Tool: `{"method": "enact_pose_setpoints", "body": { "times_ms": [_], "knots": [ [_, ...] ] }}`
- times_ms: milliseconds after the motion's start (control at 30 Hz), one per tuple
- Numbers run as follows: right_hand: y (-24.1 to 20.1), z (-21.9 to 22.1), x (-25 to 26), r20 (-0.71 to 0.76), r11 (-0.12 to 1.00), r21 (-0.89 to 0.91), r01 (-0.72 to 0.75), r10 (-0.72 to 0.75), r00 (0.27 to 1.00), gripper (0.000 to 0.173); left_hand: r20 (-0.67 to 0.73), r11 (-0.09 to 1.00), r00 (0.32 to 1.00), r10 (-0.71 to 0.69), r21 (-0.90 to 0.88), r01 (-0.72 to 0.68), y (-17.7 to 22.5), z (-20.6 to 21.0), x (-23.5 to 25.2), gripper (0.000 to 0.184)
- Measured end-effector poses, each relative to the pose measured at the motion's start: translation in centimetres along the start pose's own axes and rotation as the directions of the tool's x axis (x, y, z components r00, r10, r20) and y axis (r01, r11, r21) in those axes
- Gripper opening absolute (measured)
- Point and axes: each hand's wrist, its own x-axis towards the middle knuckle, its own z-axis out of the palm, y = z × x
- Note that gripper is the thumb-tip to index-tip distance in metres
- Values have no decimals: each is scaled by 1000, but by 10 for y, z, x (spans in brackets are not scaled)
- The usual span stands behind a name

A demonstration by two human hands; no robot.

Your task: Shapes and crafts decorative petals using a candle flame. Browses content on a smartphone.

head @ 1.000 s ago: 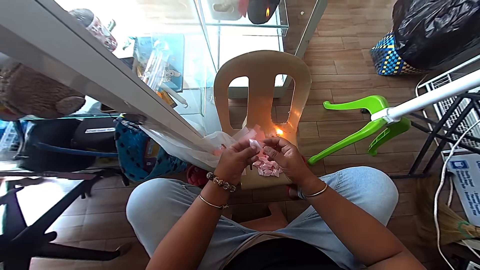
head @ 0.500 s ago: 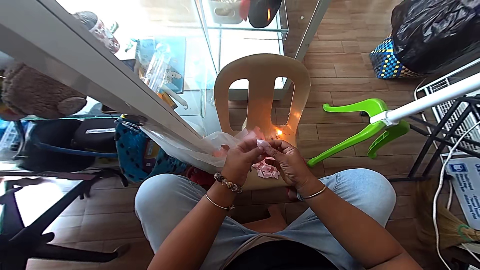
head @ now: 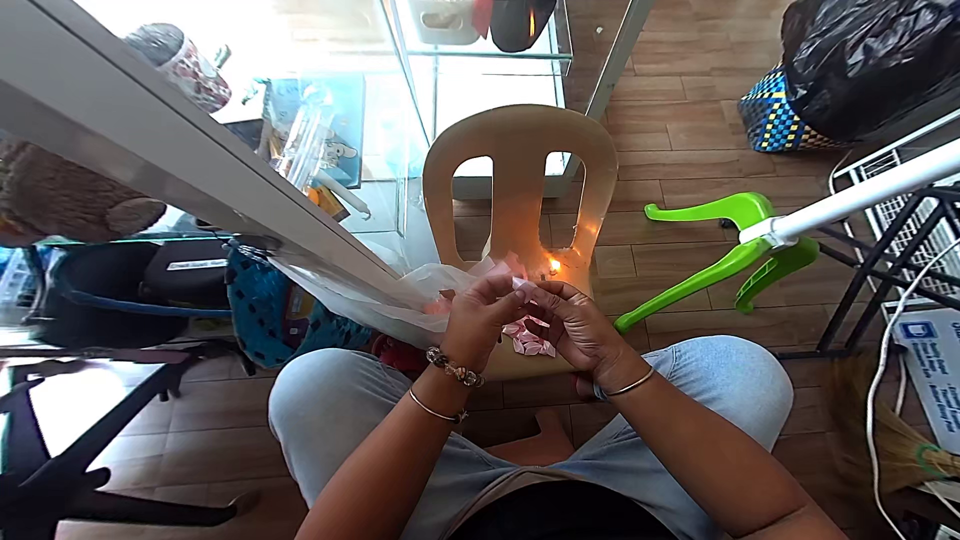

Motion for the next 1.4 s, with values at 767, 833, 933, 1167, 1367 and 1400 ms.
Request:
{"method": "enact_pose_setpoints", "body": {
  "times_ms": [767, 833, 933, 1167, 1367, 1400],
  "knots": [
    [0, -24, 9, 626, -173, -662, 729, -663, 411, 16, 278, 962, 926, -256, -19, 271, 22, -13, -3, 26],
    [0, -27, 8, 736, -388, -586, 712, -622, 267, 15, 317, 959, 917, -241, -66, 275, 22, -16, -3, 33],
    [0, -29, 5, 795, -512, -524, 681, -581, 175, 13, 282, 957, 930, -235, -102, 273, 25, -14, -5, 24],
    [1, -29, 5, 815, -561, -498, 661, -563, 136, 12, 212, 974, 964, -158, -130, 188, 26, -17, -5, 26],
    [1, -29, 6, 809, -561, -508, 653, -572, 138, 12, 242, 975, 960, -139, -136, 175, 28, -20, -7, 28],
    [1, -29, 6, 810, -562, -508, 652, -569, 140, 13, 241, 976, 961, -134, -135, 170, 28, -20, -7, 28]
  ]
}}
